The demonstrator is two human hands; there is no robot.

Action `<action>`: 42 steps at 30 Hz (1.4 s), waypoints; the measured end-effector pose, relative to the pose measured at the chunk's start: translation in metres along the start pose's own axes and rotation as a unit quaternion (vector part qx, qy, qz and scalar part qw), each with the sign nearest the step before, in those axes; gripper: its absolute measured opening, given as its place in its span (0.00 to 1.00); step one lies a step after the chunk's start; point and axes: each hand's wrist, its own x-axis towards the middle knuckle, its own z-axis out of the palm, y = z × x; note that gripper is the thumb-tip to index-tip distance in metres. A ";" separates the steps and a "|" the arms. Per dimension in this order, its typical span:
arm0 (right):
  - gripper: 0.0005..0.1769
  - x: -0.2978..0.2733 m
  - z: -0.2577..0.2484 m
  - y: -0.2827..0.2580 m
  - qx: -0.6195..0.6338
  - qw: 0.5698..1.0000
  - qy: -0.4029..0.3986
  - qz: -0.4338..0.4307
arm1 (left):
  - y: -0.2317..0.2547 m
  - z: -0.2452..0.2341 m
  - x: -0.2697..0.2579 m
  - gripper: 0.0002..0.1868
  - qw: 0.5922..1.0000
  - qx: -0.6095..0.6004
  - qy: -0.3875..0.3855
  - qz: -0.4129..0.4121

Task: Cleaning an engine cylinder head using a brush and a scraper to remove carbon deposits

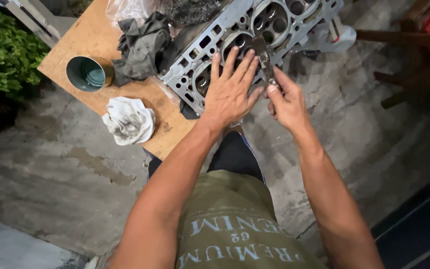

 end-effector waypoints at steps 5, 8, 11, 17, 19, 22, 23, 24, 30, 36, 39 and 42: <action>0.26 0.006 -0.004 0.002 -0.057 0.997 -0.003 -0.059 | 0.000 -0.007 0.003 0.42 0.998 0.003 -0.069 -0.009; 0.25 0.005 -0.013 0.001 -0.074 0.994 -0.027 -0.076 | 0.005 -0.003 0.002 0.42 0.998 0.010 -0.055 0.000; 0.24 0.005 -0.011 -0.001 -0.177 0.969 -0.006 -0.173 | 0.004 -0.004 0.001 0.40 0.998 0.006 -0.053 -0.013; 0.27 0.000 -0.004 0.014 -0.135 0.983 0.015 -0.124 | 0.004 -0.004 -0.001 0.38 0.999 0.027 -0.018 -0.003; 0.25 0.005 -0.004 0.011 -0.130 0.976 0.011 -0.173 | 0.006 -0.010 0.004 0.41 0.993 0.017 -0.117 -0.021; 0.26 0.008 -0.014 0.000 -0.172 0.968 -0.022 -0.184 | 0.005 -0.007 0.002 0.40 0.997 0.017 -0.077 -0.010; 0.26 0.010 -0.018 0.001 -0.172 0.967 -0.022 -0.185 | 0.006 -0.007 0.001 0.40 0.997 0.018 -0.076 -0.010; 0.26 0.013 -0.021 0.003 -0.169 0.966 -0.031 -0.194 | 0.006 -0.007 0.001 0.39 0.998 0.015 -0.068 -0.008; 0.26 0.030 -0.037 0.022 -0.153 0.961 -0.070 -0.217 | 0.006 -0.003 0.001 0.40 0.999 0.011 -0.041 -0.003; 0.26 0.032 -0.039 0.017 -0.156 0.957 -0.080 -0.232 | 0.003 -0.003 0.002 0.39 1.000 0.013 -0.020 0.000; 0.26 0.034 -0.041 0.016 -0.155 0.959 -0.086 -0.222 | 0.005 -0.002 0.002 0.41 0.998 0.010 -0.069 -0.009; 0.25 0.031 -0.044 0.014 -0.204 0.948 -0.079 -0.233 | 0.006 0.002 0.001 0.40 0.999 0.005 -0.048 -0.004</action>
